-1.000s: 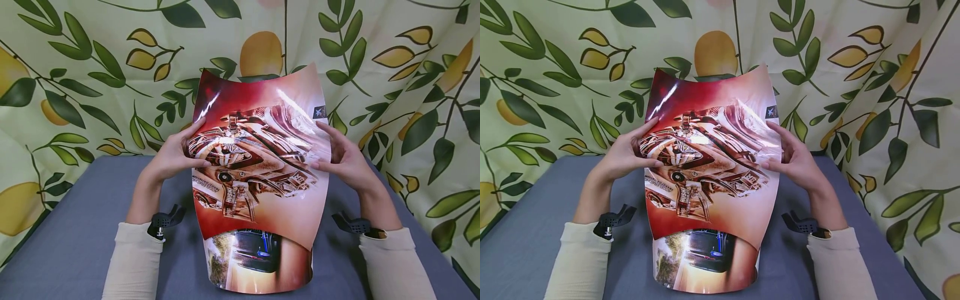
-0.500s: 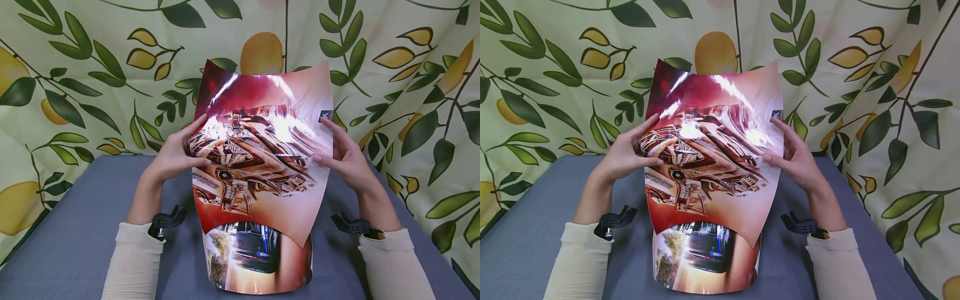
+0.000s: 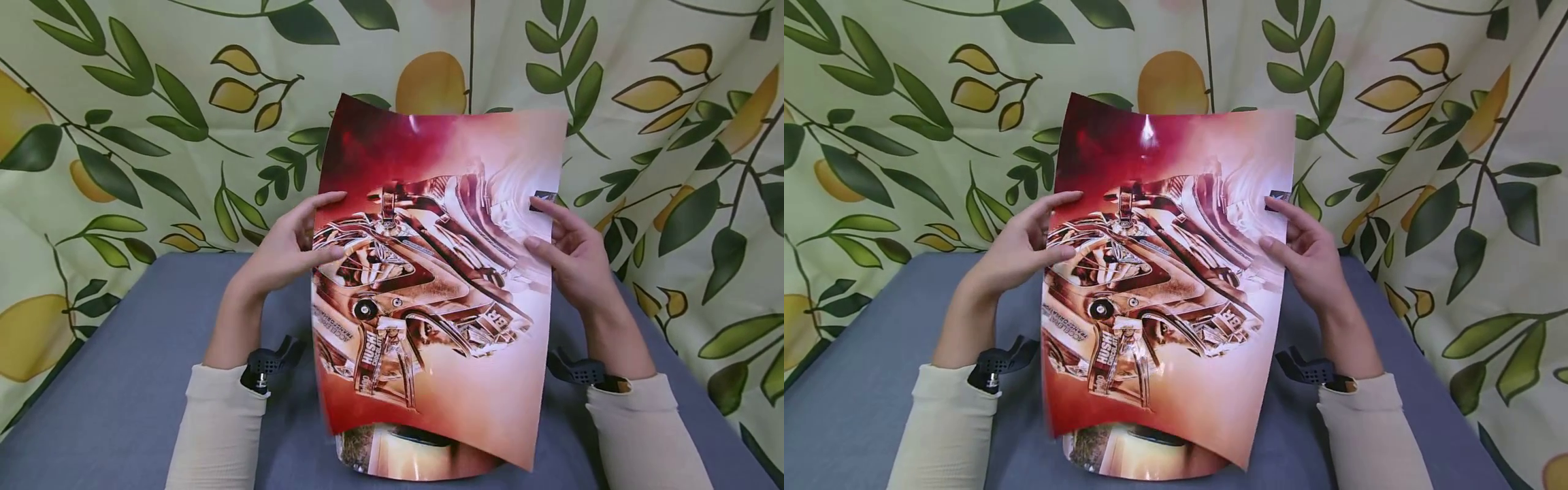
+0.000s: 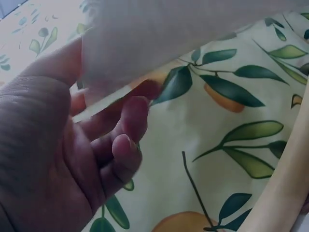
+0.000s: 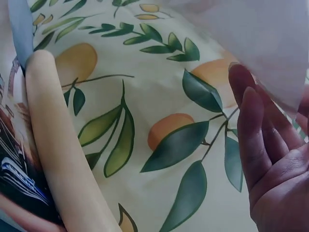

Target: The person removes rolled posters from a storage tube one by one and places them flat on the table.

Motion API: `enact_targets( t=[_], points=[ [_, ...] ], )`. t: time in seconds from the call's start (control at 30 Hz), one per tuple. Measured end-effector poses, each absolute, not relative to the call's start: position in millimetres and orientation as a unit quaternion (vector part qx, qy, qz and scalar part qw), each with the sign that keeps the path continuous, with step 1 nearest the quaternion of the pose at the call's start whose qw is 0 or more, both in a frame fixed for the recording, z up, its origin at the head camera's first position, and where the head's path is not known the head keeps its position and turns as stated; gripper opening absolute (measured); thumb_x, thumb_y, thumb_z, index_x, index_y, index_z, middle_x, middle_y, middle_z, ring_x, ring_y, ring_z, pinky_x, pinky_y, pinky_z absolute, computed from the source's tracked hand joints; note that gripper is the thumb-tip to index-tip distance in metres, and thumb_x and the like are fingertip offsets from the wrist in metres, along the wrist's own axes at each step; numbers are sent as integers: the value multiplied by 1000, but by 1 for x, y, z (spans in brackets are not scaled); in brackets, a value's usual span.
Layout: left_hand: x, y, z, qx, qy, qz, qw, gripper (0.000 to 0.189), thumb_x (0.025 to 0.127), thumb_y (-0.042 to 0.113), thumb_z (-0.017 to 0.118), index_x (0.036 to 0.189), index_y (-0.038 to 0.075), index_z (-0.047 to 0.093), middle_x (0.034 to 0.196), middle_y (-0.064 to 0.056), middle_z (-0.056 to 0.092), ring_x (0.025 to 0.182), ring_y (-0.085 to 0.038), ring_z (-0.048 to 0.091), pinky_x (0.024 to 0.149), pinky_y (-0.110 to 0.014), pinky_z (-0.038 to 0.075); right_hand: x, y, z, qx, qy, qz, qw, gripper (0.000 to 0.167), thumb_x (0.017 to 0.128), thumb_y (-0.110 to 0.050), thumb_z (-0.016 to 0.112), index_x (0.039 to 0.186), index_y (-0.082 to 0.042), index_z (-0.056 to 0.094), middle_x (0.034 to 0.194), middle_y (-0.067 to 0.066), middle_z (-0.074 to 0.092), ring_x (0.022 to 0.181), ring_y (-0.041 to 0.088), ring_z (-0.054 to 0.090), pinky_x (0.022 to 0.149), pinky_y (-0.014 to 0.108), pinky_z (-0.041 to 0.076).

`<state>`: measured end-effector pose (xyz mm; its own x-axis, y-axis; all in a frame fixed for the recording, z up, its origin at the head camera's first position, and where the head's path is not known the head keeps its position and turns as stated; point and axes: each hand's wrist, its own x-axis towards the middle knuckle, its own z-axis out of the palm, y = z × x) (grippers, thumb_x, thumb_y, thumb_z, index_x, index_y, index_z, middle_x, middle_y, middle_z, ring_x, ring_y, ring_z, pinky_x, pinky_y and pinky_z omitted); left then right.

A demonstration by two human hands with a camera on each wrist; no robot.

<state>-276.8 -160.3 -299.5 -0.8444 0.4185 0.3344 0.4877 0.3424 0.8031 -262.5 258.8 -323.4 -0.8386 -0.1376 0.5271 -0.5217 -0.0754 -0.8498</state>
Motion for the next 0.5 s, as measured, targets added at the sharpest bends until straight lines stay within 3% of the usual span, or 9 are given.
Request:
enact_targets(
  t=[0.03,0.17,0.27,0.37,0.5],
  points=[
    [-271,-160,-287,-280,-826,-486,56,70,93,19,74,154,30,42,96,-12,64,56,-19,55,53,-30,48,-263,258,-325,268,-651,695,148,59,92,20,52,146,-2,51,112,4,70,86,11,76,66,24,61],
    [-274,-162,-288,-284,-820,-492,67,62,98,14,66,155,24,43,143,-14,56,67,-18,64,58,-28,53,-263,255,-327,297,-648,690,128,65,90,23,51,149,-2,47,120,9,64,90,14,75,67,27,62],
    [-277,-162,-290,-284,-825,-486,56,64,98,6,62,155,26,42,151,-11,51,83,-15,70,68,-26,56,-264,254,-328,324,-650,679,105,71,89,25,49,152,-6,43,123,9,63,94,14,75,70,28,62],
    [-279,-160,-292,-282,-832,-477,40,67,96,-1,53,156,27,41,145,-8,52,75,-12,62,63,-24,50,-265,253,-329,362,-645,668,81,77,87,28,46,155,-7,38,127,8,61,100,15,74,75,29,62],
    [-283,-156,-294,-272,-830,-486,32,75,90,-6,45,156,29,39,140,-6,50,54,-15,39,52,-27,35,-265,251,-330,396,-638,658,59,78,85,30,43,155,-5,38,131,5,62,106,13,71,80,26,62]
  ],
)
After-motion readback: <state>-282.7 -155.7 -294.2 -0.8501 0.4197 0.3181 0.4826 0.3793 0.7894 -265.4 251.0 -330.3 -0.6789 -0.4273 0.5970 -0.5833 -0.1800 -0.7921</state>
